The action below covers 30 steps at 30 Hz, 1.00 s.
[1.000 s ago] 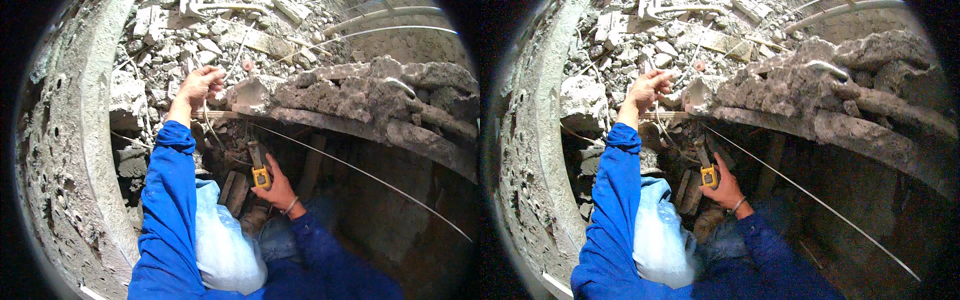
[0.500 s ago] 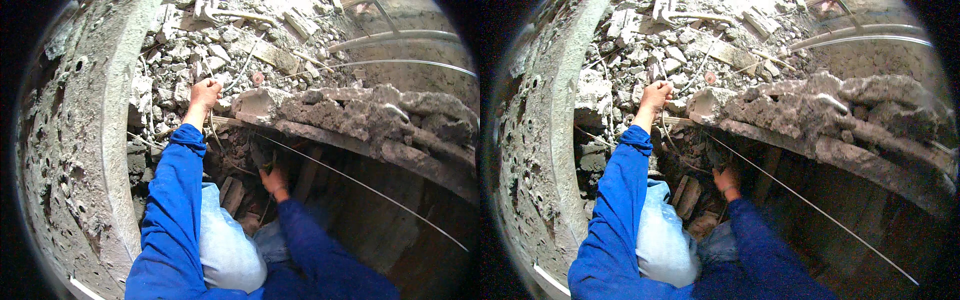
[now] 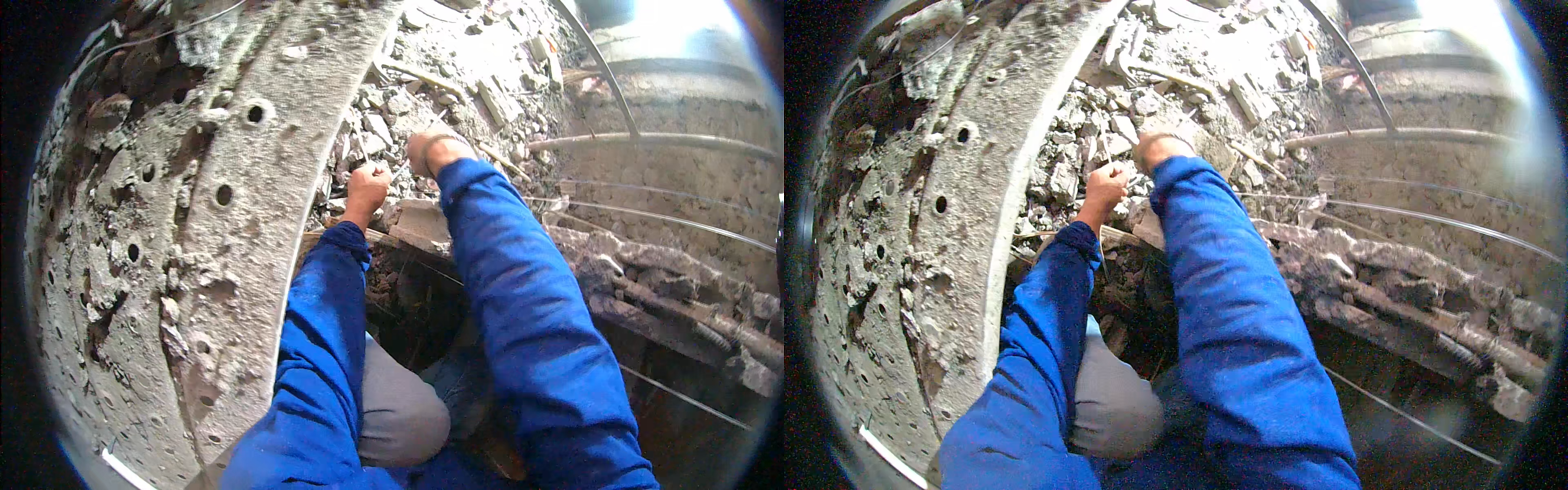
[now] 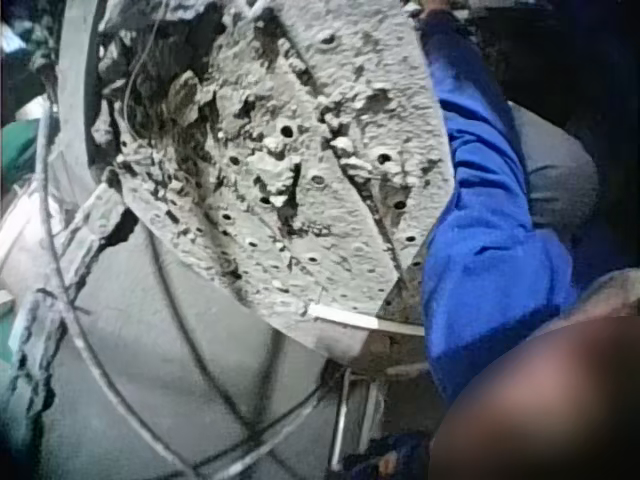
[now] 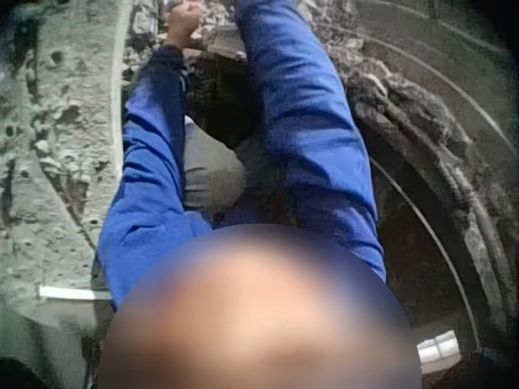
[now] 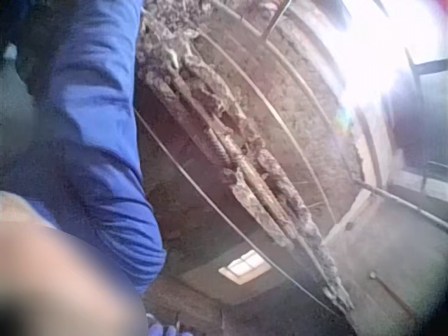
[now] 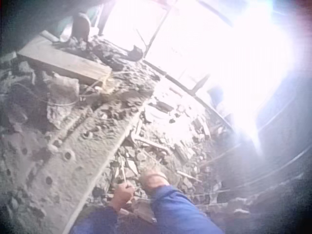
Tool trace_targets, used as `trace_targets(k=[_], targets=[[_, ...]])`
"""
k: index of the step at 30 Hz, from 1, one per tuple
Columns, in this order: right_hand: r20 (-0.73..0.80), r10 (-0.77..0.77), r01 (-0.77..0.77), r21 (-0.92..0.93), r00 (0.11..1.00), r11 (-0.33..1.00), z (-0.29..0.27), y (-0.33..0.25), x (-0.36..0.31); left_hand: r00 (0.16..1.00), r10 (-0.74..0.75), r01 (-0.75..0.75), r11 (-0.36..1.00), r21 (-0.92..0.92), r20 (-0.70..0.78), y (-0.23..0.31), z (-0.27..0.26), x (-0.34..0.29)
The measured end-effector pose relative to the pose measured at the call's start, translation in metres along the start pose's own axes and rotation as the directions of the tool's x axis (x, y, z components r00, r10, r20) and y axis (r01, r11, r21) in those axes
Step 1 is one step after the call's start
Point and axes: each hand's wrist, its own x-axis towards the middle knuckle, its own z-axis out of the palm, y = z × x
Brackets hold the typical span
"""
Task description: The person measures a wire against a concrete structure using a tape measure, then cuts the wire with pliers. This sequence is repeated multiple times in a confined, debris-filled space.
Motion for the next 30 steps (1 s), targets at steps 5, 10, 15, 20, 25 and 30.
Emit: trace_targets(k=[5, 10, 15, 20, 25, 30], targets=[[0.317, 0.104, -0.076, -0.1, 0.943, 0.992, 0.064, 0.047, 0.009, 0.998, -0.015, 0.017, 0.999, 0.04, -0.055, 0.0, 0.011, 0.003], [0.523, 0.055, 0.056, -0.194, 0.85, 0.979, 0.076, 0.052, 0.011, 0.978, -0.174, 0.181, 0.982, 0.054, -0.117, 0.0, 0.026, -0.002], [0.23, 0.304, -0.346, 0.171, 0.924, 0.922, 0.085, 0.045, 0.006, 0.962, -0.253, 0.265, 0.956, 0.127, -0.101, -0.007, 0.048, -0.012], [0.255, 0.348, -0.414, 0.283, 0.902, 0.865, 0.081, 0.052, 0.01, 0.971, -0.238, 0.231, 0.88, 0.415, -0.035, -0.016, 0.065, 0.007], [0.327, 0.377, -0.478, 0.333, 0.867, 0.812, 0.079, 0.053, 0.01, 0.941, -0.335, 0.263, 0.819, 0.51, 0.055, -0.036, 0.077, 0.02], [0.34, 0.385, -0.5, 0.38, 0.858, 0.778, 0.085, 0.056, 0.014, 0.891, -0.435, 0.272, 0.739, 0.616, 0.129, -0.05, 0.079, 0.03]])
